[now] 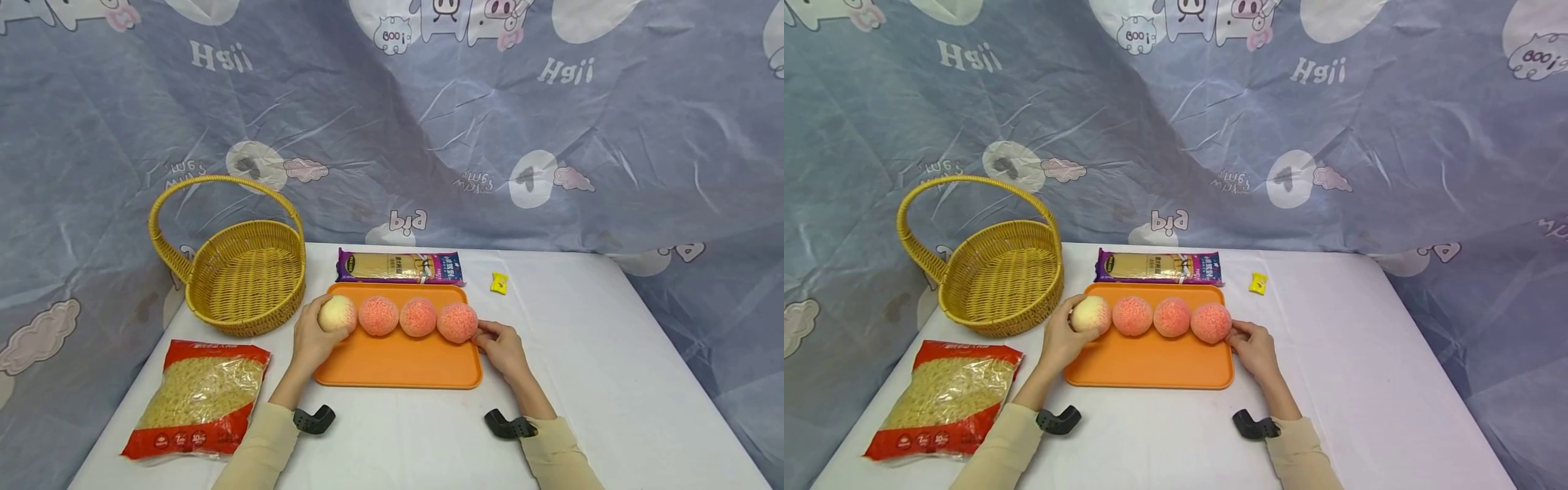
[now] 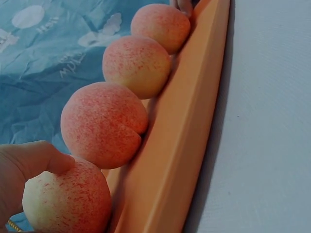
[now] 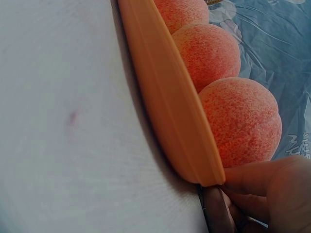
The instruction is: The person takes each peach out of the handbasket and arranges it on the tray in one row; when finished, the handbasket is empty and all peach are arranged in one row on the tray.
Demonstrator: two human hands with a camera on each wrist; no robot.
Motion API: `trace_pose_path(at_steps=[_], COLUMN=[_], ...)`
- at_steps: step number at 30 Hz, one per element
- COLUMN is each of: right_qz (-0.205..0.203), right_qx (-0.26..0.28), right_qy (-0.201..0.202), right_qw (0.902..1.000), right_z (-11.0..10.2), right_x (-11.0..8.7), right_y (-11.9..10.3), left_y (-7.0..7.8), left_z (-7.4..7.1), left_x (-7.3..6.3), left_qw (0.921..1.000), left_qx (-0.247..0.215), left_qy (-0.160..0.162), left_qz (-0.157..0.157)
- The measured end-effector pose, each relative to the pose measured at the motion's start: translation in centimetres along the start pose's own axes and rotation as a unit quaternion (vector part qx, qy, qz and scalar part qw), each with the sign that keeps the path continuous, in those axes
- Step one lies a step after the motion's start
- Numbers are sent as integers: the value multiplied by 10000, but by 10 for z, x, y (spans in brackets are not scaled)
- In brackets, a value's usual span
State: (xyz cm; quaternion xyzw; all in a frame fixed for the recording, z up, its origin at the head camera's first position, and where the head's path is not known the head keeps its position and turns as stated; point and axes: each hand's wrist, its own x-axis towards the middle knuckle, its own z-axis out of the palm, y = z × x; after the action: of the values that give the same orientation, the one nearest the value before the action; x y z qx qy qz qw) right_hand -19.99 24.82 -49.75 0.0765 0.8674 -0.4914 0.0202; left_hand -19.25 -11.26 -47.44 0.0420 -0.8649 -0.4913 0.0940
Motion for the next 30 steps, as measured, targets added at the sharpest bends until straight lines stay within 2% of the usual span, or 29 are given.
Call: trace_pose_path(at_steps=[21, 30], right_qz=[74, 94], right_qx=[153, 292], right_qy=[-188, -274], right_qw=[9997, 9992], right_z=[-5, -6], right_x=[-1, -2], right_y=[-4, -4], left_y=[4, 6], left_z=[1, 4], left_x=[0, -3], left_qw=[9998, 9996], left_qx=[164, 222], left_qy=[-147, 46], left_qz=[-20, 145])
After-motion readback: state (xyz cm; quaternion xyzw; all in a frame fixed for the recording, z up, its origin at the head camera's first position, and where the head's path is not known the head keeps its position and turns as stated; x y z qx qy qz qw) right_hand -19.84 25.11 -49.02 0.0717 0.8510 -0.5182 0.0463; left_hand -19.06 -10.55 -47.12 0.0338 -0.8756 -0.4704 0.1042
